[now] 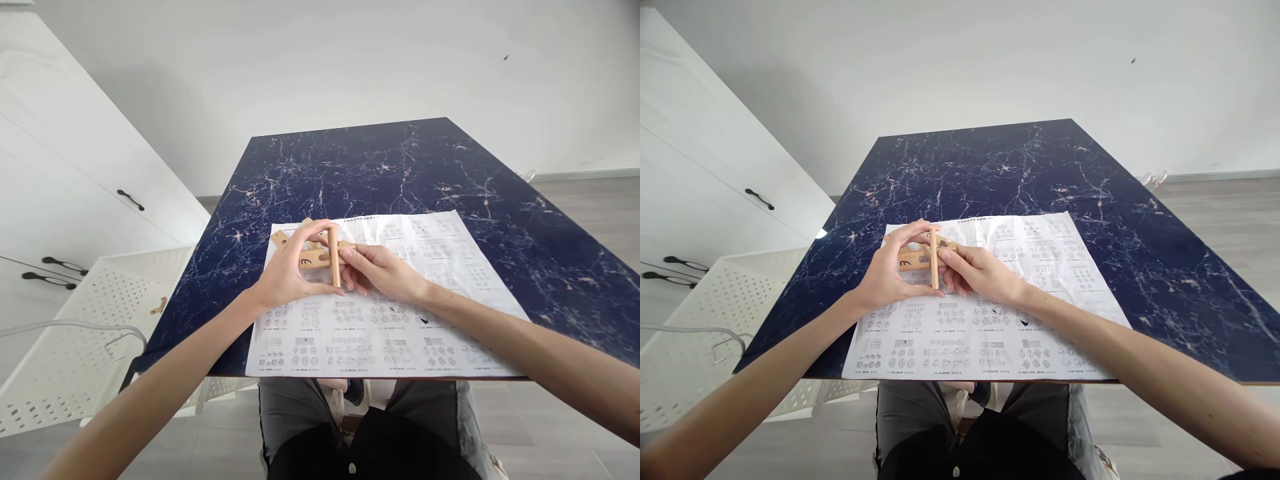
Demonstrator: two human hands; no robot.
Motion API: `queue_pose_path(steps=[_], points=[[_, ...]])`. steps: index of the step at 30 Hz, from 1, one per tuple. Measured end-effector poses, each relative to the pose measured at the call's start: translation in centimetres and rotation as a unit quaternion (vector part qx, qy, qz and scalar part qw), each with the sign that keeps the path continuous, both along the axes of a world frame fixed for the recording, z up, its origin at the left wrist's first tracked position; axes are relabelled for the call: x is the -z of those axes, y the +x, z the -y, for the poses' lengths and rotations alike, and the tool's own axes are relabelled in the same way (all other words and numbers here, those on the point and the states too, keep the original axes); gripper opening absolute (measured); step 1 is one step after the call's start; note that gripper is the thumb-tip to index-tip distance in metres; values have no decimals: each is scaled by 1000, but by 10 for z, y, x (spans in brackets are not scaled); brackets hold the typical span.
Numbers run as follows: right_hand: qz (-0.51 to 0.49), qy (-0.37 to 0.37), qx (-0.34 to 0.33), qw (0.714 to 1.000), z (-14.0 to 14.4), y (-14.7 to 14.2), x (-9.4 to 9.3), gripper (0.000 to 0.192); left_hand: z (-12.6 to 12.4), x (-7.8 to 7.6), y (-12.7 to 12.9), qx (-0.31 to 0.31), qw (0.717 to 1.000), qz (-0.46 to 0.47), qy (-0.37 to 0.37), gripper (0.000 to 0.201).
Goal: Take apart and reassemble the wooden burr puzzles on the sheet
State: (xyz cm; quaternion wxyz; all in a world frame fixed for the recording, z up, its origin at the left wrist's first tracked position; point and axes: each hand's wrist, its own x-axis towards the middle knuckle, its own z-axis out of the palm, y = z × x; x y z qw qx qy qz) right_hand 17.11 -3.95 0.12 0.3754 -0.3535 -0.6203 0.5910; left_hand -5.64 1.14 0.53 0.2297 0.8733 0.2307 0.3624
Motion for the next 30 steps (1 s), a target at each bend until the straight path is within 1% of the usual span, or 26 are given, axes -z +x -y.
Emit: queue_pose_path(steps=[5,10,14,17,25,30], points=[[-3,2,-2,1000,0,0,1,51,1,-2,0,-3,1000,-15,1,111],[0,-6,4,1000,0,1,6,51,2,-4,0,-6,1000,-21,-9,106],[4,-8,4,1000,0,0,8,51,2,-4,0,-1,1000,-18,-3,105],[5,-5,2,1000,0,0,7,52,2,-4,0,-4,1000,-17,-3,105],[19,0,-11,1000,2,-1,4,53,3,-5,-1,-8,999,-46,-20,97],[18,-1,-4,1000,2,-1,4,53,4,-7,0,-13,999,-50,-15,95]])
